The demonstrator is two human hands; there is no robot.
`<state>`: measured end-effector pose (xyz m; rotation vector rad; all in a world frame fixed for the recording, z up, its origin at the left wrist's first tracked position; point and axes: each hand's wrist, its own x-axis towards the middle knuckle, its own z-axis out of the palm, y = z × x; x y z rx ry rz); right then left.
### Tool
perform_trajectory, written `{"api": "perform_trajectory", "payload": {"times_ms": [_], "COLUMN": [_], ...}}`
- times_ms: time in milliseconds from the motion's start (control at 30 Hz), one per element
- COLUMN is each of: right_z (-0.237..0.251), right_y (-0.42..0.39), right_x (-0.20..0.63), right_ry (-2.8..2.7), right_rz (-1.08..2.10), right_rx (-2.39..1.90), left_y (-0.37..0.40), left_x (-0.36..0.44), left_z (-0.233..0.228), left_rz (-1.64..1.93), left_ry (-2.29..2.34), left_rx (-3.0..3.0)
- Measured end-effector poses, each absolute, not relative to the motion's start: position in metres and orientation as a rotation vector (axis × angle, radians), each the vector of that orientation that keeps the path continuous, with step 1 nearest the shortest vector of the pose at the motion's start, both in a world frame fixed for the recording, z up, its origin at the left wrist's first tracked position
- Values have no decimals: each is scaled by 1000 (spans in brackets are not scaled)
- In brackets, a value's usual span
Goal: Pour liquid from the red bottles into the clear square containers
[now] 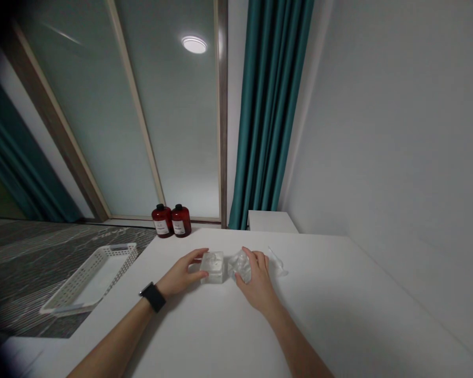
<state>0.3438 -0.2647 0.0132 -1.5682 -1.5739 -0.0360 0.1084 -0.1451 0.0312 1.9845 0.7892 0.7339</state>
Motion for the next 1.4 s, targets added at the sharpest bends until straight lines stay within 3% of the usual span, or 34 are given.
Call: {"api": "perform_trajectory", "payload": {"times_ms": [733, 1400], "right_z": [9, 2], "right_y": [-265, -235], "right_x": [334, 367], "right_ry": [-1555, -1496], "right_rz": [54, -213], "right_rx": [-1489, -1578], "left_y": [-143, -145], "left_x": [108, 107], "left_z": [30, 31], "left_rz": [792, 790], "left_ry": [758, 770], "left_rx": [1962, 1882]}}
